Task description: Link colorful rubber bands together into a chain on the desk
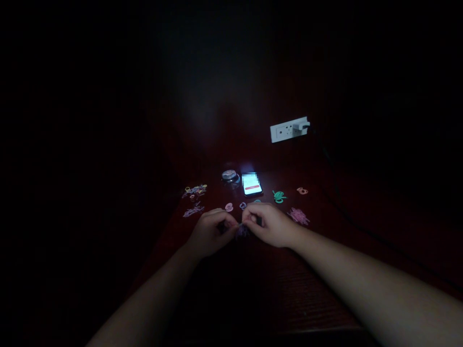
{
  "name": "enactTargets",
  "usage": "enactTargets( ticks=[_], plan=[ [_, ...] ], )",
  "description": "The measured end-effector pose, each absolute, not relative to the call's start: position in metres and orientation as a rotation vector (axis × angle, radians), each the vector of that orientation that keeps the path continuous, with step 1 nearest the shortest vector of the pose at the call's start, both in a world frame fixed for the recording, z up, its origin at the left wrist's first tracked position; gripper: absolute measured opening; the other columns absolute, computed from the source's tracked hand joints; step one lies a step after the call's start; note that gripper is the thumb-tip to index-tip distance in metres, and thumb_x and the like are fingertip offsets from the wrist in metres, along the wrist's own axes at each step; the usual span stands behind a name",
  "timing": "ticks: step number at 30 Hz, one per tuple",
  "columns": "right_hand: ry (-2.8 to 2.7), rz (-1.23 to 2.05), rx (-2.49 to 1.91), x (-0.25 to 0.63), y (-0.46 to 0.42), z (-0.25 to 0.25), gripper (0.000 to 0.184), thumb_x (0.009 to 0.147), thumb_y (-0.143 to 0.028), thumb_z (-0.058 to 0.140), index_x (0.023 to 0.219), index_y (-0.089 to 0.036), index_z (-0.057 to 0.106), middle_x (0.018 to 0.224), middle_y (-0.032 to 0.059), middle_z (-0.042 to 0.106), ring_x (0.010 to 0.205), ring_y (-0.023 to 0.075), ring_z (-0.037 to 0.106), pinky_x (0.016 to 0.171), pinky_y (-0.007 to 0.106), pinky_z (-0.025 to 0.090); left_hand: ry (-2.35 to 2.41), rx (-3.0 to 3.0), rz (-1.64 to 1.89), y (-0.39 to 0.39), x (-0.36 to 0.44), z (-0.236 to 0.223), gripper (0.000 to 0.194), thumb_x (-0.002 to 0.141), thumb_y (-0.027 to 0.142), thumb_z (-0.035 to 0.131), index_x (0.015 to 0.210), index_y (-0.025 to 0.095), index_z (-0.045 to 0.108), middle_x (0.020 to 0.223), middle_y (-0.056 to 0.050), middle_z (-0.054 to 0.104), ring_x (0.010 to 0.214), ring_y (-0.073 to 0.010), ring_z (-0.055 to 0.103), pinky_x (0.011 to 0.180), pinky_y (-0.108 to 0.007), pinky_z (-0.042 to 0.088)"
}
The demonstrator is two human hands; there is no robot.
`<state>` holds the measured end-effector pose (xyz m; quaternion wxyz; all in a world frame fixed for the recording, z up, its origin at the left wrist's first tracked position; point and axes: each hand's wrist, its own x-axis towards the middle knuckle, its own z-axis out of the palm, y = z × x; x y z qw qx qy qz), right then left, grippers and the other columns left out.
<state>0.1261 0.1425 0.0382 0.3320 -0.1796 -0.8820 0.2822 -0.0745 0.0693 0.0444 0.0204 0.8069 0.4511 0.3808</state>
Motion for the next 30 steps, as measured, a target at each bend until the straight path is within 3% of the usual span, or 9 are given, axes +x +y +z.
enactTargets(
  ticks=[30],
  plan=[
    [-2.324, 0.839, -0.417, 0.123, 0.144, 0.031, 0.005, 0.083, -0.019, 0.058, 0.081, -0.016, 0.061, 0.068, -0.0009, 0.054, 0.063, 0.0112, 0.048, 0.056, 0.024, 0.039, 1.416, 2.479, 1.146, 0.069, -0.076, 0.044, 0.003, 0.081, 0.020, 0.064, 0.078, 0.019, 0.066, 0.069, 0.000, 0.065, 0.064, -0.0121, 0.058, 0.063, -0.026, 0.045]
  ],
)
